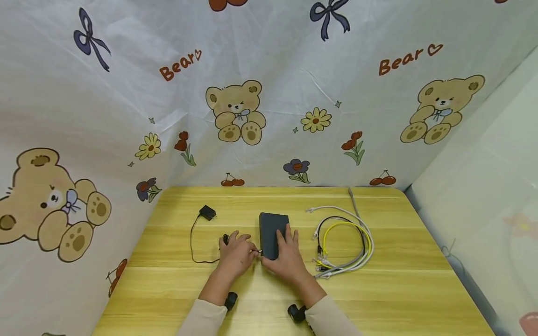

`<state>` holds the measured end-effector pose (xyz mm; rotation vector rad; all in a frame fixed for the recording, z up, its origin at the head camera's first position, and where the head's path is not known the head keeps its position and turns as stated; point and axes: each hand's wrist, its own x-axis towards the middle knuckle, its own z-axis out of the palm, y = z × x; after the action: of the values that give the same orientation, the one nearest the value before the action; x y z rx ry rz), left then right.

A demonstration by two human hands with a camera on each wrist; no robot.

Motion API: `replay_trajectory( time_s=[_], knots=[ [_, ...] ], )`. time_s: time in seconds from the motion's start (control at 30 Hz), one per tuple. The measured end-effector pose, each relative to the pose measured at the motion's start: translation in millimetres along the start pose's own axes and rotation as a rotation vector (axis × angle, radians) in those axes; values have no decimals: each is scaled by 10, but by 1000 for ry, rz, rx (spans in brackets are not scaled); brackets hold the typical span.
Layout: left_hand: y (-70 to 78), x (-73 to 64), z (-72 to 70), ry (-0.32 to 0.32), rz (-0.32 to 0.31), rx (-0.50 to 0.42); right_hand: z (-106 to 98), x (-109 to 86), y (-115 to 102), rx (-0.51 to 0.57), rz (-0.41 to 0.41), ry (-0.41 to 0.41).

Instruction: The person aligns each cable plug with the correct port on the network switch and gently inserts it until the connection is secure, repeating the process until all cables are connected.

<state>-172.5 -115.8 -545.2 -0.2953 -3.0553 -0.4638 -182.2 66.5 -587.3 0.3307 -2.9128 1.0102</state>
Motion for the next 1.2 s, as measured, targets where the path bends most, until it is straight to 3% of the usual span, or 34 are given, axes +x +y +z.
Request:
replay_trajectory(
  time_s=[0.47, 1.2],
  knots=[
    [-13, -36, 12, -10, 31, 14, 42, -29, -30, -3, -16, 4],
    [9, 46, 11, -30, 106, 32, -4, -44, -49, -17, -8, 4]
  ],
)
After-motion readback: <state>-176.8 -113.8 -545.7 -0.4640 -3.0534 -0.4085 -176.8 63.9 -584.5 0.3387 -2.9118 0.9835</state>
